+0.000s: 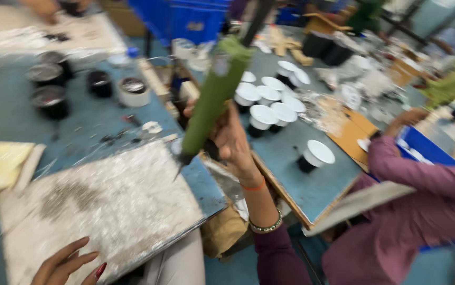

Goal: The person assembles LED light fixtures by inserting a black heat sink into a white plastic housing, then using a green electric screwdriver to fasten screws around the perimeter. The person repeats this process with multiple units, placing finished assemblies on the table.

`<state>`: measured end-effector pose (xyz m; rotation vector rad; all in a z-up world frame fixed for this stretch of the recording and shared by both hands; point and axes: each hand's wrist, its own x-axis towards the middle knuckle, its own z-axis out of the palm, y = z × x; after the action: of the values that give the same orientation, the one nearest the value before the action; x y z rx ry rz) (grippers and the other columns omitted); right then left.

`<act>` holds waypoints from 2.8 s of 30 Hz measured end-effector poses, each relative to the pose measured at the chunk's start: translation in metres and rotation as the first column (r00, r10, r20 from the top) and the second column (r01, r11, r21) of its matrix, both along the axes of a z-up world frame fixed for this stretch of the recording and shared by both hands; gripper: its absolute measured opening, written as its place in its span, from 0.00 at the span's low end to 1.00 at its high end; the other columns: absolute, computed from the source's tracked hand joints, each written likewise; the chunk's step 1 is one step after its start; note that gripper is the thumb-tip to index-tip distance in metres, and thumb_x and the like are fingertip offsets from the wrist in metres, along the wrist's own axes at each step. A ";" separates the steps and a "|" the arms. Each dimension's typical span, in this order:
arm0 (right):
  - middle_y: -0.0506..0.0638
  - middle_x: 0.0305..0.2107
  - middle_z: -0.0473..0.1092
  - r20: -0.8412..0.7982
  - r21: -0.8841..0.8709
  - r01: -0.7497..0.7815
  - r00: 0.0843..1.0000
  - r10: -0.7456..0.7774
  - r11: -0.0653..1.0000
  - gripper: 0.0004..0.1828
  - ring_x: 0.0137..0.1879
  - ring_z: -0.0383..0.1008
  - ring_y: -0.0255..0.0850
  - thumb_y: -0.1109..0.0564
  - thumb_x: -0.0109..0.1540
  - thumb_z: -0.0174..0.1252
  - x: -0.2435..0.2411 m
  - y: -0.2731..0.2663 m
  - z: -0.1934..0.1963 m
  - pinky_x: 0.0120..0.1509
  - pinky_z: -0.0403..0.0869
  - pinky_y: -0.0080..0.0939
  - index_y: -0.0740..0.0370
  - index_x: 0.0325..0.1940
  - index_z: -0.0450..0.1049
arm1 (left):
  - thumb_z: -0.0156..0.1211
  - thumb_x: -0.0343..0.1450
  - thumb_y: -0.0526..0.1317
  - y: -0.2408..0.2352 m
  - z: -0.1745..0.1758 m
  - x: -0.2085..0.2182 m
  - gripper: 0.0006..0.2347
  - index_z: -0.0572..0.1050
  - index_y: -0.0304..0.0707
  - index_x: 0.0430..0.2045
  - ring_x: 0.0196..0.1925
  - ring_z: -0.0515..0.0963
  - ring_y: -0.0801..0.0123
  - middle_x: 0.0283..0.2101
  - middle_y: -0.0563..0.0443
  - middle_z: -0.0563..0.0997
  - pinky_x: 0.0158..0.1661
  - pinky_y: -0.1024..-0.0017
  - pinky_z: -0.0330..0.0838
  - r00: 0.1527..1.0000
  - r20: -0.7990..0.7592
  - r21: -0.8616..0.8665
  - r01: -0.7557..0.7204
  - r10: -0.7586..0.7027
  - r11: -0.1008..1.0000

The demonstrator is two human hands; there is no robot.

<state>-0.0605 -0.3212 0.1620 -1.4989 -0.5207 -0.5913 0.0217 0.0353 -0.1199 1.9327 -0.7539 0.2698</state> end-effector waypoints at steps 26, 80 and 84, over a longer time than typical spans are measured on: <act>0.60 0.51 0.69 -0.196 0.180 0.154 0.973 -0.118 0.972 0.35 0.56 0.74 0.50 0.61 0.67 0.53 0.090 -0.026 -0.142 0.63 0.74 0.57 0.64 0.77 0.51 | 0.73 0.59 0.42 0.285 0.204 0.052 0.16 0.79 0.41 0.38 0.55 0.77 0.54 0.46 0.47 0.78 0.53 0.57 0.71 0.793 0.316 0.532 -0.603 0.521 0.594; 0.55 0.42 0.75 0.035 -0.507 0.591 0.742 -0.670 0.628 0.06 0.45 0.78 0.49 0.63 0.57 0.62 0.059 0.106 -0.161 0.46 0.77 0.44 0.63 0.39 0.79 | 0.76 0.58 0.39 -0.059 0.250 0.119 0.39 0.60 0.43 0.65 0.55 0.81 0.52 0.56 0.47 0.80 0.52 0.60 0.76 0.979 0.200 0.006 0.028 -0.029 1.000; 0.56 0.41 0.75 0.047 -0.508 0.568 0.770 -0.637 0.648 0.06 0.45 0.79 0.49 0.64 0.58 0.61 0.054 0.112 -0.151 0.46 0.78 0.43 0.64 0.39 0.78 | 0.80 0.54 0.44 -0.020 0.251 0.059 0.45 0.57 0.44 0.65 0.52 0.83 0.51 0.53 0.47 0.82 0.48 0.59 0.76 0.995 0.095 0.053 0.011 -0.016 0.999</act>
<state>-0.0061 -0.2097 0.0112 -2.2284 -0.0257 -0.9114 0.0810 0.0154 0.1308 1.9747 -0.8441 0.3388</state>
